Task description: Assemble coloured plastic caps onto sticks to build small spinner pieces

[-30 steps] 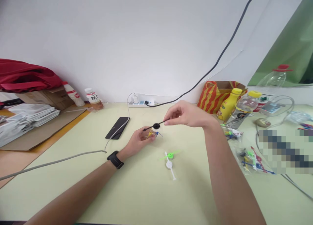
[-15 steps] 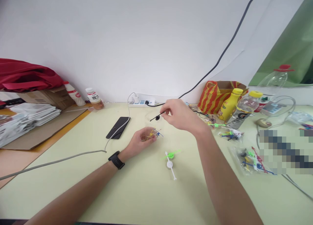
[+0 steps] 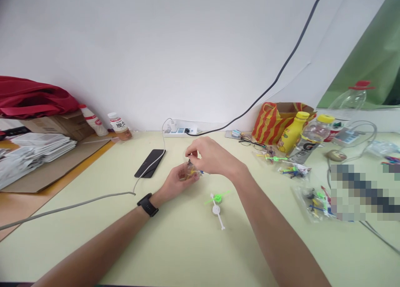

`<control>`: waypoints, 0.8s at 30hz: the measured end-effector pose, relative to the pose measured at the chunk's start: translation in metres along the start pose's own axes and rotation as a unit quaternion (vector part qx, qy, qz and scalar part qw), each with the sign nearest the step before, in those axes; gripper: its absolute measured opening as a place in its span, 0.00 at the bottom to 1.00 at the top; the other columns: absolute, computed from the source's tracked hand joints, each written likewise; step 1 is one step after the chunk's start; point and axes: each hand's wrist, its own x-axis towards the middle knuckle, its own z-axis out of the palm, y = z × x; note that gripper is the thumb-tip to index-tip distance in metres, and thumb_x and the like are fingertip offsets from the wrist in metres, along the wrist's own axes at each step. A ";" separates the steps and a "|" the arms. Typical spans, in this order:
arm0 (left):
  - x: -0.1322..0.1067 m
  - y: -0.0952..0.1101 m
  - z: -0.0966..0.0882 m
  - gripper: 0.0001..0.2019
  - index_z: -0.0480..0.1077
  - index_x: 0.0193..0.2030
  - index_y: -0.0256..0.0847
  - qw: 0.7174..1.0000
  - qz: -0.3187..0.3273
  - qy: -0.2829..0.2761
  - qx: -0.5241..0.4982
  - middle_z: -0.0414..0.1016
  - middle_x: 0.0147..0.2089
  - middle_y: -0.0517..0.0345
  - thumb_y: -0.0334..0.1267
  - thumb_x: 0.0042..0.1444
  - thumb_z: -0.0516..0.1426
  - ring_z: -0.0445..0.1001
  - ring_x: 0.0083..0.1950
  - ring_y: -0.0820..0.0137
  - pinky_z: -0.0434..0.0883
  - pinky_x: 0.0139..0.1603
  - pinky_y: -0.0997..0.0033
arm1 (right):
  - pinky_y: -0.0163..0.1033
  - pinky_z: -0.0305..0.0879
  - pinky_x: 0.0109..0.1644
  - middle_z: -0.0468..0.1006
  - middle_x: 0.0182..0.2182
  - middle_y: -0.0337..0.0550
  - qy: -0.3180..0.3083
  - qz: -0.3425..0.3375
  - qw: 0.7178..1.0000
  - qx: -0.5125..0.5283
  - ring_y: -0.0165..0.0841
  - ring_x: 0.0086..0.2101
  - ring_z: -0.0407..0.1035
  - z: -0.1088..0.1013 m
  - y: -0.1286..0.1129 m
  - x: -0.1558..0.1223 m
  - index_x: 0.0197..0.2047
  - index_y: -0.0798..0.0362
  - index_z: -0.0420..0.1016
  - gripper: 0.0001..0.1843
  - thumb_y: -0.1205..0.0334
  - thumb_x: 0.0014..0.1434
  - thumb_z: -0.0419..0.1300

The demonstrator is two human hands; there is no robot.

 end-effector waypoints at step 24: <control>0.001 -0.001 -0.005 0.22 0.73 0.56 0.40 1.000 0.003 0.006 -0.017 0.81 0.44 0.49 0.45 0.58 0.67 0.79 0.42 0.62 0.77 0.45 0.62 | 0.37 0.68 0.46 0.83 0.46 0.44 0.064 -0.003 0.996 0.062 0.37 0.45 0.75 -0.009 0.001 -0.003 0.43 0.50 0.82 0.13 0.67 0.61 0.57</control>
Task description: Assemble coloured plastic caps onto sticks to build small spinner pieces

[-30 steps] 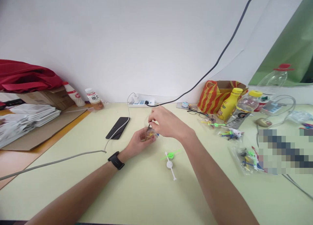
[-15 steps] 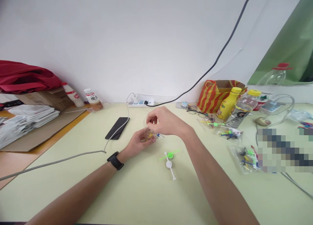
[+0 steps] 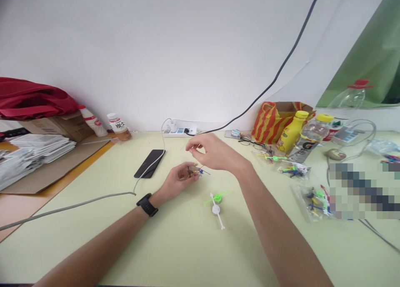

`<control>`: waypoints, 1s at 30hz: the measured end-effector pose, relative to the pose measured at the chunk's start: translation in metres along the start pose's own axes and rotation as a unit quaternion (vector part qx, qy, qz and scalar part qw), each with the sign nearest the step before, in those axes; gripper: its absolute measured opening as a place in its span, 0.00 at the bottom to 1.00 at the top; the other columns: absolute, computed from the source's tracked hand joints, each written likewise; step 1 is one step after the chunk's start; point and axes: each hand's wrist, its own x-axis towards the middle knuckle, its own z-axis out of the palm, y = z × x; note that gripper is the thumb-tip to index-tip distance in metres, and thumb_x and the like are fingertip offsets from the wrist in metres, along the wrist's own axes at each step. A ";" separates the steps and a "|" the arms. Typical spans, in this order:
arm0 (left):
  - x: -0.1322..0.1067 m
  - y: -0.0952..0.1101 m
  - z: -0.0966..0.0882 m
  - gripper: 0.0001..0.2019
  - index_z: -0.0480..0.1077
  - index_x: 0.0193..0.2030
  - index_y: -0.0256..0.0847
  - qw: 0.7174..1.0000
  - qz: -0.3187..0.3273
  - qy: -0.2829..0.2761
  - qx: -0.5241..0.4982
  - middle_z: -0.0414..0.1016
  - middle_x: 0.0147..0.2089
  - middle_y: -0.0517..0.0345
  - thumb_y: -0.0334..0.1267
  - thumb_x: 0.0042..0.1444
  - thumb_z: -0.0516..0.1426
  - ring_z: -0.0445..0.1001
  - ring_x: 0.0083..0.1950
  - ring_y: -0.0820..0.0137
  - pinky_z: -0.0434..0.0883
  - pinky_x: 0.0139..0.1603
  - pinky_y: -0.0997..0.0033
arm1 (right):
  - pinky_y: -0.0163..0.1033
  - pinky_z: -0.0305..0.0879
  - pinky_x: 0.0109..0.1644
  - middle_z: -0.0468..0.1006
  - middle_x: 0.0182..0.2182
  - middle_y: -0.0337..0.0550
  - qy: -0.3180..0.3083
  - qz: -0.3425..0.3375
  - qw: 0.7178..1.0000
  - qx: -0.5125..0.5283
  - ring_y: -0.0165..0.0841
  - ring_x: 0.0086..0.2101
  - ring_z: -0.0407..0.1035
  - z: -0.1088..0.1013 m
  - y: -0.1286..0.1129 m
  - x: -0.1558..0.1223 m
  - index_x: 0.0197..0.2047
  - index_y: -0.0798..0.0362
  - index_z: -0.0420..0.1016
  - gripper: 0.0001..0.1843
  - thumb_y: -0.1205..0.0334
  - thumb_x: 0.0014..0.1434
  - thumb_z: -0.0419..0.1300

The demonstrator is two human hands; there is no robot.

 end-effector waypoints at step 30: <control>0.005 0.008 -0.001 0.23 0.75 0.53 0.36 0.990 -0.059 0.077 -0.098 0.81 0.50 0.44 0.54 0.61 0.63 0.79 0.40 0.66 0.76 0.42 0.66 | 0.34 0.62 0.32 0.82 0.31 0.42 -0.351 0.112 0.928 -0.045 0.32 0.31 0.73 0.015 0.039 0.005 0.34 0.57 0.83 0.07 0.62 0.53 0.66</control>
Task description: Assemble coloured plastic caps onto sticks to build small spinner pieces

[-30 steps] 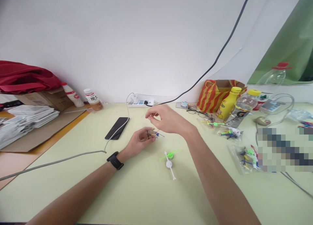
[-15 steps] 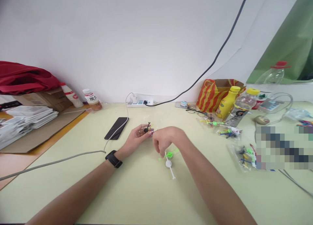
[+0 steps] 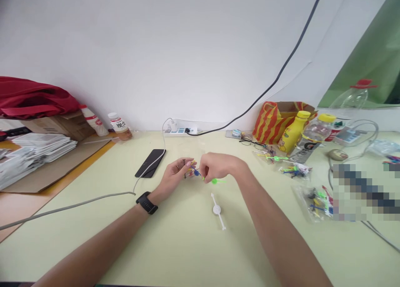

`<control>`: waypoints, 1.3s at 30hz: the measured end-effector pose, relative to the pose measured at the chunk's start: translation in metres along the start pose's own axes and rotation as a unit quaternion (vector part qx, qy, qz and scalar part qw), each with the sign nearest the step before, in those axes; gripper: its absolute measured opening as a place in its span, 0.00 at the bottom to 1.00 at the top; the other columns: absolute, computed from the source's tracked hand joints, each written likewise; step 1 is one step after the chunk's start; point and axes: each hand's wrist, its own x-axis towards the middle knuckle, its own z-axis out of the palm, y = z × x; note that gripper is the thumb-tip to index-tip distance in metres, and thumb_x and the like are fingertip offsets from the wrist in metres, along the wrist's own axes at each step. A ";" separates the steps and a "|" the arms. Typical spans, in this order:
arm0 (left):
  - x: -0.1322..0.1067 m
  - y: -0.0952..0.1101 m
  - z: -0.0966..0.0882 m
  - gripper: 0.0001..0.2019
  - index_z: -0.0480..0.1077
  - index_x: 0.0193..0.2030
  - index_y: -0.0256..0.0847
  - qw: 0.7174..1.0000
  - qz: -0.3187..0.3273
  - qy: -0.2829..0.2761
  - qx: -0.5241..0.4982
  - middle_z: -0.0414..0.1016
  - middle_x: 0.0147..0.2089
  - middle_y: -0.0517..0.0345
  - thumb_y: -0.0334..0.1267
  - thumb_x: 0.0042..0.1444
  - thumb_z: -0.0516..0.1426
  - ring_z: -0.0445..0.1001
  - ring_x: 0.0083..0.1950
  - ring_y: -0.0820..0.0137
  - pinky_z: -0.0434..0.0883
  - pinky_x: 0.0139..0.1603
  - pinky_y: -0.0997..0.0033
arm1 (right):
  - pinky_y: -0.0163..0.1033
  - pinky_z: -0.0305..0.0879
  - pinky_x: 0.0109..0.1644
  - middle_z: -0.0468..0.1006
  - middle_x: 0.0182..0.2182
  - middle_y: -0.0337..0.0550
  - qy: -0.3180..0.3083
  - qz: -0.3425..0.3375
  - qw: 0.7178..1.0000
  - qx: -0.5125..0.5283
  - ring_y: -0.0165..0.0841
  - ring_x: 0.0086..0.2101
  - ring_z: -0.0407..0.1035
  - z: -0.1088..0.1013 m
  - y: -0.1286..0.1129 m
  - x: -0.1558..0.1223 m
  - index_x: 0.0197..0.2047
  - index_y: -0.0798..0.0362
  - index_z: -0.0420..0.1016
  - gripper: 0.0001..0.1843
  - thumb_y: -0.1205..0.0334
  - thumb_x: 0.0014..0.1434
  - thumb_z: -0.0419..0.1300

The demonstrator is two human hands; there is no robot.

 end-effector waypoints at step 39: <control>-0.005 -0.014 0.000 0.25 0.75 0.56 0.39 0.983 0.036 -0.070 0.163 0.82 0.42 0.51 0.39 0.51 0.70 0.79 0.39 0.65 0.75 0.42 0.66 | 0.36 0.53 0.32 0.78 0.29 0.37 0.419 0.019 0.903 -0.093 0.29 0.27 0.65 -0.006 -0.040 -0.029 0.33 0.50 0.74 0.04 0.67 0.56 0.58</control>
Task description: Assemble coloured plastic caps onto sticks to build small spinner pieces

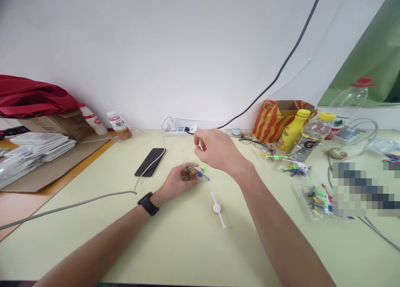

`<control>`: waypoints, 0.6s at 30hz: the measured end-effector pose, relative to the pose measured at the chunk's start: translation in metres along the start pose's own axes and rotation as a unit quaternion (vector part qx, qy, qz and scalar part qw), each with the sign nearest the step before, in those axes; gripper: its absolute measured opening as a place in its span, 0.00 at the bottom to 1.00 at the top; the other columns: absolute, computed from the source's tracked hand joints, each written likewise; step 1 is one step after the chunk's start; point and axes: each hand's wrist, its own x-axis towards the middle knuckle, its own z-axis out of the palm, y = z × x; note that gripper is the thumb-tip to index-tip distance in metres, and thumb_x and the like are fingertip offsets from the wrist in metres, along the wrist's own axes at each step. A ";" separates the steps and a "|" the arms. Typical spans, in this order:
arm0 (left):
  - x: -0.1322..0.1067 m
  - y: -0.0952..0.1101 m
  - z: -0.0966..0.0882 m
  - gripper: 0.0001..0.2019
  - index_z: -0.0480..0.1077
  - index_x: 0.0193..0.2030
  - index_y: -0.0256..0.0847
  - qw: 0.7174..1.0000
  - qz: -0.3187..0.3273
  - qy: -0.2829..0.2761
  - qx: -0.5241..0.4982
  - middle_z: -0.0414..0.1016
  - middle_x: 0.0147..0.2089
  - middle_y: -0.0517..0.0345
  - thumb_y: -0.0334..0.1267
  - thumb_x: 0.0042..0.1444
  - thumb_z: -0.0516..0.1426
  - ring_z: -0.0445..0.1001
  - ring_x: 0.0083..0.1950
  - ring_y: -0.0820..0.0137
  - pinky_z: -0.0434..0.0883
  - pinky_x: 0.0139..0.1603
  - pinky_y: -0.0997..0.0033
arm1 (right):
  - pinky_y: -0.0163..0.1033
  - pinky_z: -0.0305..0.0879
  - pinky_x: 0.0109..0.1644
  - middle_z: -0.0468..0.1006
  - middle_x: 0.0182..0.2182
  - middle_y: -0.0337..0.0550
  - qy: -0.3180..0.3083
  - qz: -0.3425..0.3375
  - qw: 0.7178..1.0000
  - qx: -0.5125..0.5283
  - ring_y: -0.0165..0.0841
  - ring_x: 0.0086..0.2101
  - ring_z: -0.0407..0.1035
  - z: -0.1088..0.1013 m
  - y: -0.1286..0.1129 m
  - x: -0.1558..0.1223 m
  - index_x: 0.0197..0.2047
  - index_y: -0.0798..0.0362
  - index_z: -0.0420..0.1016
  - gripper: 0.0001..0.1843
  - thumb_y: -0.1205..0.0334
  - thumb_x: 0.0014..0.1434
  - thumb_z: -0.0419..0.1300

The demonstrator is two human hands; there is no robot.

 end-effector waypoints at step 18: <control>0.005 -0.002 -0.008 0.23 0.76 0.51 0.38 0.999 0.012 0.025 0.030 0.82 0.38 0.52 0.48 0.54 0.69 0.76 0.35 0.66 0.71 0.34 0.71 | 0.33 0.66 0.32 0.81 0.26 0.38 -0.574 0.036 0.814 0.081 0.34 0.30 0.78 0.063 0.028 0.008 0.29 0.54 0.78 0.05 0.69 0.44 0.66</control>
